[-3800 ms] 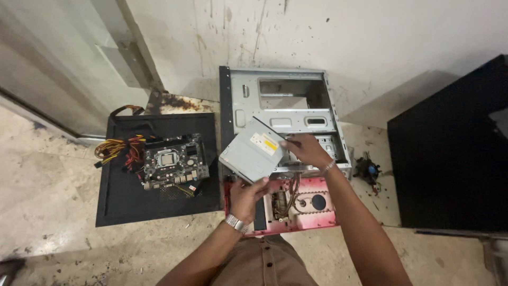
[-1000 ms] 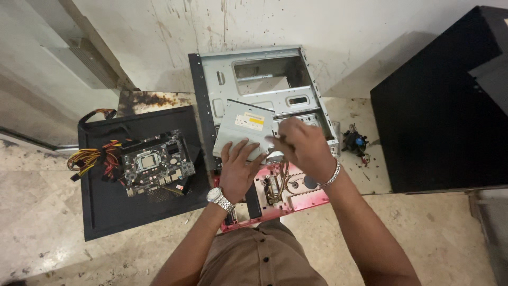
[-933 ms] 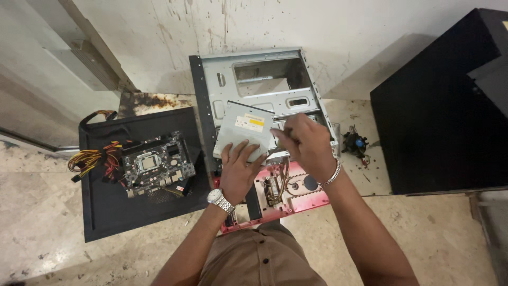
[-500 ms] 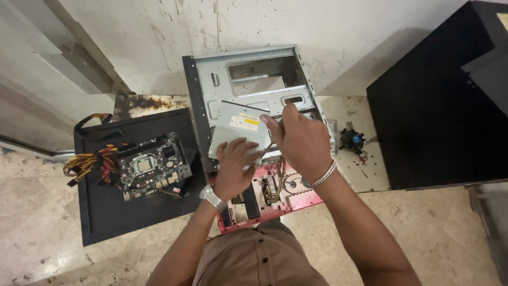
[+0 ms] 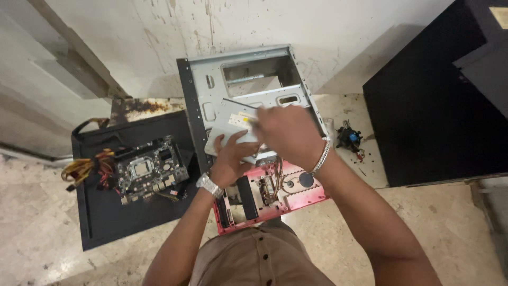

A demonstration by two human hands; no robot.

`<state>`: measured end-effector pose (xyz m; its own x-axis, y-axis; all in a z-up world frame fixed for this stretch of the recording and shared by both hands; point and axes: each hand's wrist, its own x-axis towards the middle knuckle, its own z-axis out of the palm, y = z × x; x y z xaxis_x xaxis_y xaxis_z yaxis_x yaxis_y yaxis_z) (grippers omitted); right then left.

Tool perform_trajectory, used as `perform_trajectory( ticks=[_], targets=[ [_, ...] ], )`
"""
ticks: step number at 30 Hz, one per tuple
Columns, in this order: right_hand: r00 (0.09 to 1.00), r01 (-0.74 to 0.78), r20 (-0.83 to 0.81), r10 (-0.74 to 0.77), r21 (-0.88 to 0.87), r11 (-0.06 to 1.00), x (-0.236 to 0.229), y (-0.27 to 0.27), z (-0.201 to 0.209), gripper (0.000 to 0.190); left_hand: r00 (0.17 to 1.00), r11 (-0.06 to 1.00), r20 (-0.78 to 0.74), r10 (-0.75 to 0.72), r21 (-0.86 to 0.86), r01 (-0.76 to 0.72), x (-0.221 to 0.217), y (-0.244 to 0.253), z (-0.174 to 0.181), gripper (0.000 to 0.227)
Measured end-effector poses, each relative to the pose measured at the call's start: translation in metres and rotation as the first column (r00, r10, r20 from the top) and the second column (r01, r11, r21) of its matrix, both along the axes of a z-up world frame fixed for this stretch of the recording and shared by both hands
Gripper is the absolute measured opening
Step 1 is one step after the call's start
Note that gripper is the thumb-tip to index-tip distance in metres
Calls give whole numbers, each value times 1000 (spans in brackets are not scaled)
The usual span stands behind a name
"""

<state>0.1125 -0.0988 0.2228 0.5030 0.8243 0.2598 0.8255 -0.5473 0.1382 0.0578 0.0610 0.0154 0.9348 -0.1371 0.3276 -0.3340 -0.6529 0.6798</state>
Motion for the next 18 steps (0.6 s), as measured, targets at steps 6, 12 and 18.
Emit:
perform_trajectory(
  ticks=[6, 12, 18],
  targets=[
    [937, -20, -350, 8, -32, 999, 29, -13, 6, 35, 997, 993, -53, 53, 110, -47, -8, -6, -3, 41],
    [994, -91, -64, 93, 39, 995, 22, -10, -11, 25, 995, 992, -48, 87, 91, -83, 1, -3, -35, 41],
    [710, -365, -580, 399, 182, 913, 30, -12, 16, 16, 998, 983, 5, 58, 176, -58, -5, -4, -10, 36]
  ],
)
